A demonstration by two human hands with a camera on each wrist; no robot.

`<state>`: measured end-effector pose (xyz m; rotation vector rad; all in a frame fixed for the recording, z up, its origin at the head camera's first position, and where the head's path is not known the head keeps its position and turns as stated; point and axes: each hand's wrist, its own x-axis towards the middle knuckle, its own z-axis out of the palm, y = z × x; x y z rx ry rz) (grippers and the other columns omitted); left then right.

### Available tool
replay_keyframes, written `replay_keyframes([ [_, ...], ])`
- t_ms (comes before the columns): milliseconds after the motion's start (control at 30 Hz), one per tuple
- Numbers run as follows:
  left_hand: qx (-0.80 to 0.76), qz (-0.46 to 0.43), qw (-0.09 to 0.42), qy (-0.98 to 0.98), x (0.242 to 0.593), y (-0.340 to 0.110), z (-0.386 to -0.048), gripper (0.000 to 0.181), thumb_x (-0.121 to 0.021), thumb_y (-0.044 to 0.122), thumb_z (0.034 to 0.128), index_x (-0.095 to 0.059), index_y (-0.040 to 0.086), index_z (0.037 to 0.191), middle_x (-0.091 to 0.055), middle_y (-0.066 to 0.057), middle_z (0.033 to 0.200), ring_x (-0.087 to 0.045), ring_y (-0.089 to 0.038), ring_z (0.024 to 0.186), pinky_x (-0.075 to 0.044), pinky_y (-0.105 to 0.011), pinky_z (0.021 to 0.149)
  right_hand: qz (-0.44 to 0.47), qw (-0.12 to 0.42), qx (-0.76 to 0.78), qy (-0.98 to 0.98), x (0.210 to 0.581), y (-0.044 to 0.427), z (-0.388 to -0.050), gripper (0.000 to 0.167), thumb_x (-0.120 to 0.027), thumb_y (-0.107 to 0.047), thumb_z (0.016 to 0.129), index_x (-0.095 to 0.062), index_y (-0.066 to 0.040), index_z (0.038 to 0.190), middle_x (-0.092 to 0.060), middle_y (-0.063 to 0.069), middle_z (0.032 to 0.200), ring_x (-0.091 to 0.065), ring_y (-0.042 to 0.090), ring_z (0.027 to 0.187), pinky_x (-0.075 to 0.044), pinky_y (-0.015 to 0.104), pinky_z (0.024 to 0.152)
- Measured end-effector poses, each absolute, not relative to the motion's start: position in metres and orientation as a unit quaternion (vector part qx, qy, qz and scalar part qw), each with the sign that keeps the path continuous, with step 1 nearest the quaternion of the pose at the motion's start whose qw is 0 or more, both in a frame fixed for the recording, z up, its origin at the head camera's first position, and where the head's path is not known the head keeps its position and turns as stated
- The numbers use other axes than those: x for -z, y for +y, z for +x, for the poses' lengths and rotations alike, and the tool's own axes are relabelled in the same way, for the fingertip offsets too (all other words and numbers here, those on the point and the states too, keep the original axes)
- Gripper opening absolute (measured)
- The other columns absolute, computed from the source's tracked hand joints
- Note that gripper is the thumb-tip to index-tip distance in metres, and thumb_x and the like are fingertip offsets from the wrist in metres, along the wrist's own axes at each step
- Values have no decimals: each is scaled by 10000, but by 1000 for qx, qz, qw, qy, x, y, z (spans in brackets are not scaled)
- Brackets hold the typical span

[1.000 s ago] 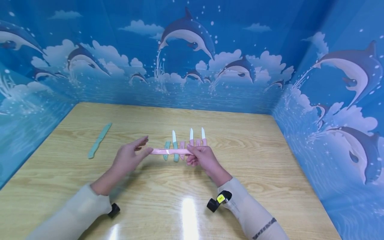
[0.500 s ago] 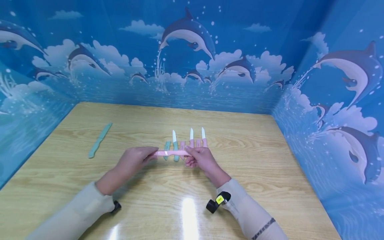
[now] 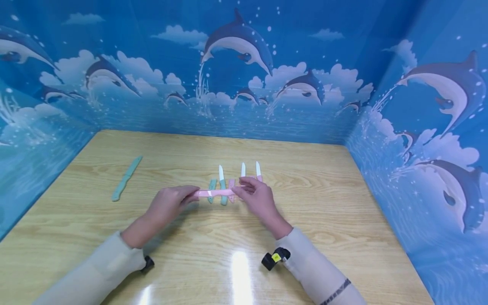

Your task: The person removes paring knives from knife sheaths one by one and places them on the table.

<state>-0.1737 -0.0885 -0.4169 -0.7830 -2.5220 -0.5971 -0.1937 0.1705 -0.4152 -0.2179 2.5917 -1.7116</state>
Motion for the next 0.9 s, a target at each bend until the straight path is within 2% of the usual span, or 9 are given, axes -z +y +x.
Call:
replay_keyframes([
  [33,216,-281,215,-910,417,-89,-174,198,-765,134,833,-709,55,1005,-743,-80,929,-723,-192,800,-600,-299,680,-97,-12,510,854,414,169,-191,480,-765,-266,848,-630,-40,1250,-665,126,1202,-645,270,1075,-551,377,907],
  [200,219,-274,211,-912,416,-88,-174,201,-757,135,842,-710,50,1017,-741,-93,946,-723,-206,823,-601,-308,699,-214,-107,349,906,410,161,-185,563,-824,-245,775,-627,-45,1262,-701,140,1091,-625,239,698,-557,444,792],
  [267,221,-273,212,-912,416,-88,-174,207,-757,131,841,-709,45,1023,-739,-104,959,-723,-217,839,-601,-316,713,-238,-124,324,907,410,158,-183,520,-816,-206,785,-639,-38,1243,-709,143,1066,-632,243,678,-555,455,817],
  [300,221,-273,214,-912,416,-88,-174,210,-760,128,837,-710,43,1023,-739,-107,962,-723,-221,843,-601,-320,717,-245,-132,317,907,411,157,-183,495,-813,-187,787,-649,-31,1226,-698,148,1122,-674,249,762,-544,458,884],
  [367,223,-274,216,-910,416,-88,-174,215,-763,126,834,-711,41,1024,-738,-112,968,-723,-227,850,-601,-326,721,-249,-139,307,908,411,156,-182,430,-795,-167,806,-669,-33,1195,-695,135,1138,-695,262,934,-514,451,959],
  [433,225,-275,218,-909,417,-89,-173,219,-766,123,830,-711,38,1025,-738,-114,970,-723,-230,852,-601,-328,723,-250,-141,301,909,412,156,-182,371,-775,-155,826,-687,-36,1166,-700,124,1128,-670,277,1047,-524,429,944],
  [600,226,-270,208,-912,417,-90,-172,212,-753,146,840,-715,46,1023,-740,-105,958,-724,-221,830,-601,-318,707,-253,-138,278,916,413,155,-182,289,-754,-160,843,-715,-54,1108,-732,96,1026,-701,182,847,-588,303,755],
  [733,230,-261,193,-918,416,-89,-173,213,-755,150,836,-718,48,1020,-741,-104,941,-723,-213,807,-601,-314,695,-253,-141,268,919,415,156,-181,260,-758,-181,835,-730,-67,1067,-743,72,926,-616,90,652,-520,213,581],
  [900,233,-257,189,-919,416,-88,-175,215,-767,140,828,-721,63,1024,-741,-91,951,-722,-210,822,-601,-323,713,-263,-151,277,912,416,159,-182,237,-755,-162,840,-736,-77,1061,-744,73,944,-670,118,722,-564,237,638],
])
